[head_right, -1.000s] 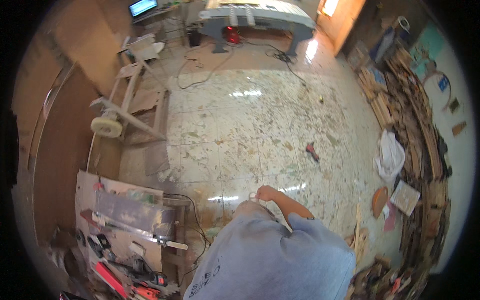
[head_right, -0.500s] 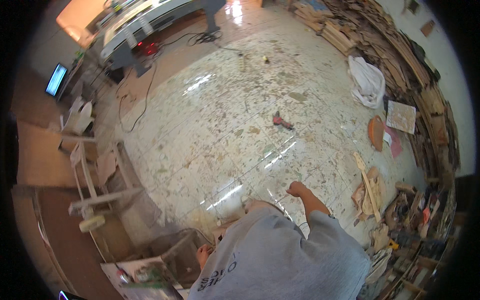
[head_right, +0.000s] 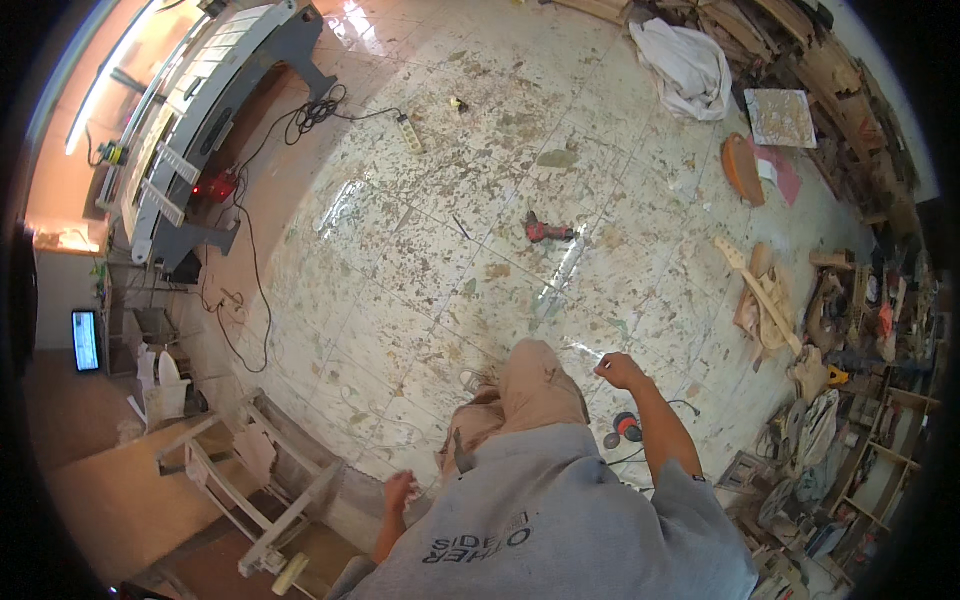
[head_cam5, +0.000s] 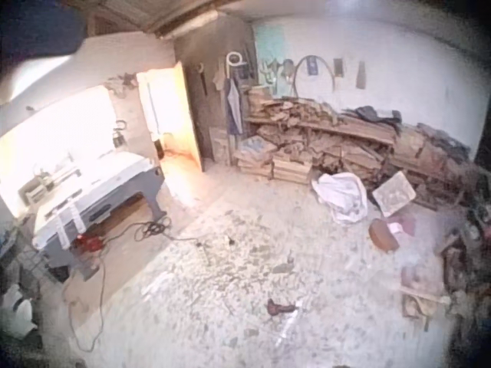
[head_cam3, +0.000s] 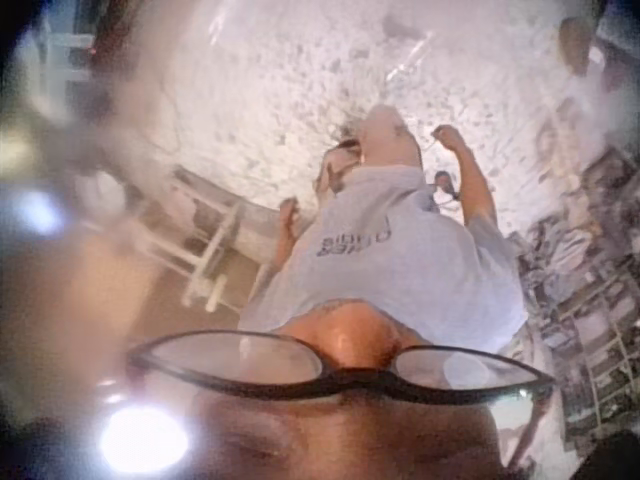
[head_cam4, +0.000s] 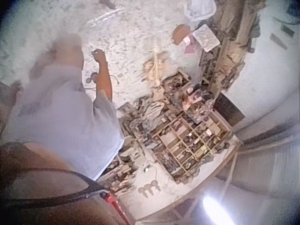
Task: The person secures two guitar neck blanks and a fretboard template to a CNC machine bed, then uses a cordless drill to fasten them into place.
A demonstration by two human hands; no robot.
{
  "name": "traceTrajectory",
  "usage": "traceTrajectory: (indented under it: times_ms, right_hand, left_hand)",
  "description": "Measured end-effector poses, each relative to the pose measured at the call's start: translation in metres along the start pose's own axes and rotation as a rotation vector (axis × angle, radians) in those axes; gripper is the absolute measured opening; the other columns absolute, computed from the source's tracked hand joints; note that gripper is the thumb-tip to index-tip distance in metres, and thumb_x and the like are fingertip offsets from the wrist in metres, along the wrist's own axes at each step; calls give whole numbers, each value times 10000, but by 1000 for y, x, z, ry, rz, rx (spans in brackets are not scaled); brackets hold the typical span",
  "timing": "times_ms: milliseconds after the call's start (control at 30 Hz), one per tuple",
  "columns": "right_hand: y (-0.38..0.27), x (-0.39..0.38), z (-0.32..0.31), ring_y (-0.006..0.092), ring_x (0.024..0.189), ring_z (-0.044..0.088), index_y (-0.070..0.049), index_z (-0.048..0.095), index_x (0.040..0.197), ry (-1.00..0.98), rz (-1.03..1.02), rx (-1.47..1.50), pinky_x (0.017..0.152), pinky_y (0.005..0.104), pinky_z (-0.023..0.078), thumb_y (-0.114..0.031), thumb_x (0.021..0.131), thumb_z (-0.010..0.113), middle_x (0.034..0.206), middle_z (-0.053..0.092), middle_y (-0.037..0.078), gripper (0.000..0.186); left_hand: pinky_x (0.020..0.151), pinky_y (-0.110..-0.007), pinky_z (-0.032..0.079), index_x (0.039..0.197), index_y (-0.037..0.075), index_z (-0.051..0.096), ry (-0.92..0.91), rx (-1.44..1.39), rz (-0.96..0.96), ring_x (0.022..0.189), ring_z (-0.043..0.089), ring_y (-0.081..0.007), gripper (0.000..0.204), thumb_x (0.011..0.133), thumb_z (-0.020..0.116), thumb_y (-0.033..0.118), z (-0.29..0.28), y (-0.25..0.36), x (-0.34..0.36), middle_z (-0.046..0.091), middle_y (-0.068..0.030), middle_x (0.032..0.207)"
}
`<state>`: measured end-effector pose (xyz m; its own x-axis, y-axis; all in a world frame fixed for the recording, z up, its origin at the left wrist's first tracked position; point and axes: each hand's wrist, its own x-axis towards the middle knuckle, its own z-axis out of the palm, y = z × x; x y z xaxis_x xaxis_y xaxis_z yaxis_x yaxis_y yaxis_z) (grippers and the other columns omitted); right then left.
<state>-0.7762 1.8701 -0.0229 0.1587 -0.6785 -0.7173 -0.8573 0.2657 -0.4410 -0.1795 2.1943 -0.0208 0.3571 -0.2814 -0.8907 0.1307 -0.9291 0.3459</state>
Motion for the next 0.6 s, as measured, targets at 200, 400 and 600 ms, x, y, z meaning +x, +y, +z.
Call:
traceTrajectory:
  times_ms: [200,400,600]
  right_hand:
    - [-8,148,-40,367,1025,678,-48,719,1058,4,55,-25,907,458,529,-376,848,726,1072,719,197,389]
    - [-8,385,-29,366,1117,644,-90,522,1375,-145,99,-206,950,460,533,-317,805,772,1197,655,200,663]
    - [3,604,-32,375,1185,573,-116,420,1462,10,102,-420,941,490,521,-195,771,793,1274,557,193,789]
  left_hand:
    - [694,-318,537,1161,-43,660,208,13,309,811,698,-182,360,984,622,268,33,272,-21,717,-124,1035]
    - [668,-316,543,1111,11,696,102,230,-92,720,670,-167,346,978,640,325,64,269,-16,737,-94,935]
    - [737,-339,536,1173,24,670,-15,342,-485,803,667,-179,377,976,646,344,193,374,28,720,-115,1014]
